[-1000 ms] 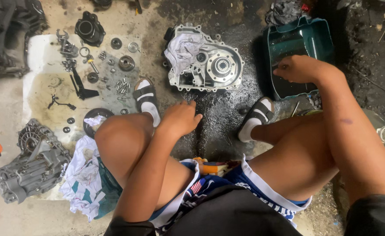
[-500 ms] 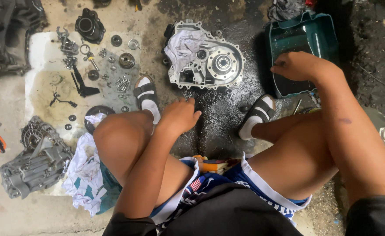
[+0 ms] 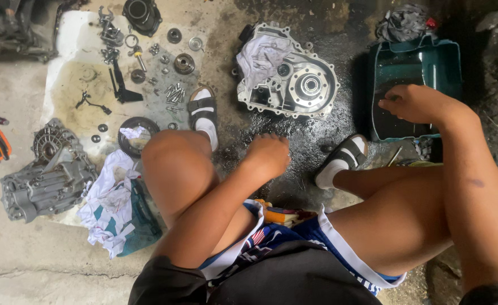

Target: The person cleans and assembles engine components on the floor. They wipe a bearing and housing, insert the bearing into the housing, then clean and fit a large gear onto the assembly.

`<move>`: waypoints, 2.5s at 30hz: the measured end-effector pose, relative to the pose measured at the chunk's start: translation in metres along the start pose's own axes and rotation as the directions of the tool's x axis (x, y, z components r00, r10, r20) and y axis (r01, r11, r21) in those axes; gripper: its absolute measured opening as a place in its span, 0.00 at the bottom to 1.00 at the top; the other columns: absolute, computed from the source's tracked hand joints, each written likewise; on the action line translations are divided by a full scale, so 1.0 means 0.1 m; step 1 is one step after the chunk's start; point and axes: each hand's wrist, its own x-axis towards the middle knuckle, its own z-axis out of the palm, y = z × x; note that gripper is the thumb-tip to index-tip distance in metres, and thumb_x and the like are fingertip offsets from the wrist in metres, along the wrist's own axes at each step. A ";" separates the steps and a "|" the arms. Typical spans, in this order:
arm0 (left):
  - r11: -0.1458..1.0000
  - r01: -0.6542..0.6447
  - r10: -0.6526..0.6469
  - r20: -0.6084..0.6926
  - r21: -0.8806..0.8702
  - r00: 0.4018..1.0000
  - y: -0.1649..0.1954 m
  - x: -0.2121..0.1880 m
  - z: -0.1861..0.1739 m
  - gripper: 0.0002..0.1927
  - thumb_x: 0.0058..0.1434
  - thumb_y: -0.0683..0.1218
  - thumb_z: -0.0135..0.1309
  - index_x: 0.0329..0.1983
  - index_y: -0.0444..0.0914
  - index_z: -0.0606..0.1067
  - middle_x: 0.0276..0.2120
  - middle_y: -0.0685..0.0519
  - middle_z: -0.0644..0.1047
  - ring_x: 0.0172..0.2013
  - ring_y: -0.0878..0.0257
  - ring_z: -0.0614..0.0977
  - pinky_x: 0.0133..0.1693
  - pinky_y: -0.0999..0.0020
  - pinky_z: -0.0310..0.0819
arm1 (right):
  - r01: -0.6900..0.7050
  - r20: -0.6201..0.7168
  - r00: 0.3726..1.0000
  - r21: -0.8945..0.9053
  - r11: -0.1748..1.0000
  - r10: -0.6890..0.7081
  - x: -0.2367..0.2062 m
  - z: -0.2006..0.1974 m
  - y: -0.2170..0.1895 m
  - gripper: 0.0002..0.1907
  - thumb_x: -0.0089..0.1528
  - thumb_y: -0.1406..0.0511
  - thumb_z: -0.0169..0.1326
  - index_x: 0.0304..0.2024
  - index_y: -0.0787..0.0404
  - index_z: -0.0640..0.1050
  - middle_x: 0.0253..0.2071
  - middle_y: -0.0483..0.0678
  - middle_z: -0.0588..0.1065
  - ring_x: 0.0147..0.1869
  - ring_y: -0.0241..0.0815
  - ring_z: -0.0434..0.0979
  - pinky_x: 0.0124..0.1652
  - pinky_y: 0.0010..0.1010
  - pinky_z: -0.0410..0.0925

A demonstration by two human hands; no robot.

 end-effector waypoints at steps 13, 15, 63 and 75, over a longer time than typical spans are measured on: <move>1.000 -0.014 0.015 -0.061 0.017 0.998 0.06 -0.03 0.04 0.26 0.64 0.56 0.54 0.55 0.31 0.73 0.47 0.38 0.79 0.48 0.46 0.80 0.50 0.53 0.73 | 0.078 0.008 0.997 -0.017 0.997 -0.078 0.12 0.05 0.01 0.27 0.67 0.47 0.49 0.60 0.54 0.79 0.40 0.57 0.84 0.48 0.58 0.84 0.52 0.44 0.73; 1.000 -0.018 0.019 -0.055 0.019 0.998 0.06 -0.03 0.03 0.25 0.64 0.55 0.54 0.54 0.30 0.73 0.47 0.38 0.79 0.48 0.46 0.80 0.50 0.54 0.73 | 0.065 0.005 0.998 -0.059 0.996 -0.064 0.12 0.05 0.00 0.27 0.68 0.47 0.48 0.60 0.53 0.79 0.40 0.58 0.84 0.49 0.58 0.84 0.52 0.45 0.73; 0.794 0.240 -0.187 0.152 -0.558 0.971 -1.70 0.95 0.73 0.30 0.71 0.64 0.44 0.44 0.32 0.76 0.38 0.37 0.82 0.41 0.45 0.84 0.45 0.49 0.77 | 0.473 -0.465 0.773 -0.030 0.880 -0.431 1.33 0.96 -1.17 0.23 0.64 0.60 0.58 0.57 0.67 0.75 0.59 0.62 0.73 0.61 0.64 0.74 0.58 0.47 0.69; 0.563 0.218 -0.202 0.123 -0.797 0.972 -1.60 0.86 1.54 0.23 0.68 0.61 0.49 0.36 0.36 0.76 0.25 0.44 0.81 0.29 0.45 0.83 0.33 0.51 0.76 | 0.465 0.481 0.771 0.023 0.885 -0.417 2.28 0.66 -1.63 0.26 0.55 0.49 0.63 0.51 0.55 0.82 0.47 0.53 0.83 0.50 0.51 0.83 0.50 0.39 0.73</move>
